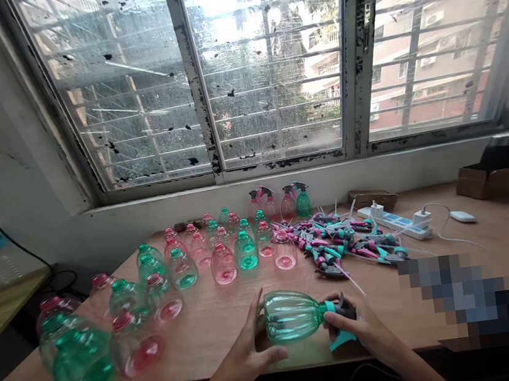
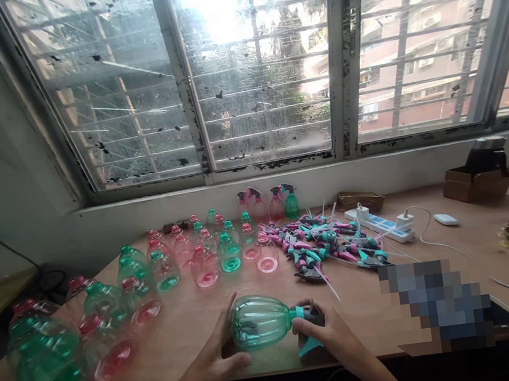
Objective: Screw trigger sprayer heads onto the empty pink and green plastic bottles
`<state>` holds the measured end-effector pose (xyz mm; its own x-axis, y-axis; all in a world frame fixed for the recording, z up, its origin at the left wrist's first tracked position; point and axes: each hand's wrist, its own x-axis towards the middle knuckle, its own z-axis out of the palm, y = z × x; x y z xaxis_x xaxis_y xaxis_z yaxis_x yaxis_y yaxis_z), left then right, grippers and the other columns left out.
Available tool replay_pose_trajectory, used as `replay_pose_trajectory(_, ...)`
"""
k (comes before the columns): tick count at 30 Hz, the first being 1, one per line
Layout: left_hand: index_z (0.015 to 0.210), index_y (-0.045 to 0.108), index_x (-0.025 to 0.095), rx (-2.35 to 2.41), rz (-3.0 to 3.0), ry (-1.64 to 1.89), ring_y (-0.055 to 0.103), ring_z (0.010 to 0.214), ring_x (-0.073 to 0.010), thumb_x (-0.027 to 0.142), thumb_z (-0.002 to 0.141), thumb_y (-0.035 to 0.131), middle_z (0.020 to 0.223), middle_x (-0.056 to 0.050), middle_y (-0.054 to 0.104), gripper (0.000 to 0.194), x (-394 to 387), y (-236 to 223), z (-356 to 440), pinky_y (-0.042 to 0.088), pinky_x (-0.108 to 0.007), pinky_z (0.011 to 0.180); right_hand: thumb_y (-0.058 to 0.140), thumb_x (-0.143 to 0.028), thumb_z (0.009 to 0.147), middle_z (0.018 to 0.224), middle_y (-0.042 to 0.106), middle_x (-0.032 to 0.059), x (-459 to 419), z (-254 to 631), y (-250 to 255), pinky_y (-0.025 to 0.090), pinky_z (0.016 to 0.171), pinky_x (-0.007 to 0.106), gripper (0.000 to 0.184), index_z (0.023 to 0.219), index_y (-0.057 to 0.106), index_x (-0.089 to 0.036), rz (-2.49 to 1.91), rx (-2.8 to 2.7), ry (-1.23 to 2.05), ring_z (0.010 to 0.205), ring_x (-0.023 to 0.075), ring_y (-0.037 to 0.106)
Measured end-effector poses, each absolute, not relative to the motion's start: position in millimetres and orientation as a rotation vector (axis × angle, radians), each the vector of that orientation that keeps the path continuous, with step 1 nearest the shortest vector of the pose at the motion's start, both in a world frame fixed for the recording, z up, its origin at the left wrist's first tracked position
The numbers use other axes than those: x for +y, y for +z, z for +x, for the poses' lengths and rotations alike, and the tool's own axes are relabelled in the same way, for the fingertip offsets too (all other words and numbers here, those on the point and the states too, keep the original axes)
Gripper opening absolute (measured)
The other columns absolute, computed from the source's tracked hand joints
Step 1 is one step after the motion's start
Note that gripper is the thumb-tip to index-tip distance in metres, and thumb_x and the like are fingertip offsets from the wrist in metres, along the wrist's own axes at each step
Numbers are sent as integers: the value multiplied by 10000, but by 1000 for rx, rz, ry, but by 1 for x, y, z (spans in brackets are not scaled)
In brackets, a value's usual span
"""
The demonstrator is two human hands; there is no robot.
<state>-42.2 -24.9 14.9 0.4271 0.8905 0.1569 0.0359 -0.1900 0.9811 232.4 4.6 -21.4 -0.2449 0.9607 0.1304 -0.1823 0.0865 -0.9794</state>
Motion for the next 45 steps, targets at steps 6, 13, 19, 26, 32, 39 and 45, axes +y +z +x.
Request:
replay_pose_trajectory(6,1554,263,303,858,1528,908,413,1433,-363,361,836,764,1543,-110,478,878,-24,16,-42,291,-553,1204,811,-527,743,692,721,16,4,233,-20,557,564,342,465,988,637,-172,-872,-1318,1387,589,213,686)
replay_pose_trajectory(13,1576,105,361,824,1590,942,417,1434,-325,235,831,762,1513,-83,508,1001,-26,17,-40,300,-529,1204,803,-505,765,705,726,16,6,234,-22,551,574,342,443,996,624,-172,-859,-1311,1406,594,215,691)
replay_pose_trajectory(19,1585,56,320,854,1577,920,334,1482,-335,252,832,762,1579,-104,431,1035,-25,18,-41,283,-530,1216,785,-437,817,721,718,5,1,234,-15,547,609,332,346,979,627,-175,-833,-1343,1405,619,201,691)
replay_pose_trajectory(26,1581,162,274,873,1596,902,248,1517,-347,274,834,762,1531,-109,504,958,-25,21,-41,300,-516,1215,780,-424,827,726,720,11,3,236,-19,550,611,343,347,1004,623,-171,-830,-1352,1394,622,206,693)
replay_pose_trajectory(32,1584,50,323,825,1581,909,406,1445,-323,214,827,763,1529,-98,498,1046,-24,19,-40,306,-518,1206,777,-414,833,729,720,13,1,235,-17,550,605,337,331,992,620,-169,-839,-1344,1392,621,201,691)
replay_pose_trajectory(39,1575,131,304,832,1545,938,345,1475,-341,271,826,772,1604,-111,379,986,-25,18,-40,287,-527,1215,779,-410,835,729,723,14,5,237,-23,555,596,326,336,1006,617,-171,-816,-1350,1395,619,197,696)
replay_pose_trajectory(45,1566,172,290,849,1582,923,303,1496,-344,263,842,753,1544,-112,474,929,-26,21,-39,283,-532,1216,772,-412,840,728,722,13,5,237,-25,554,604,325,331,1009,622,-170,-825,-1359,1388,622,197,695)
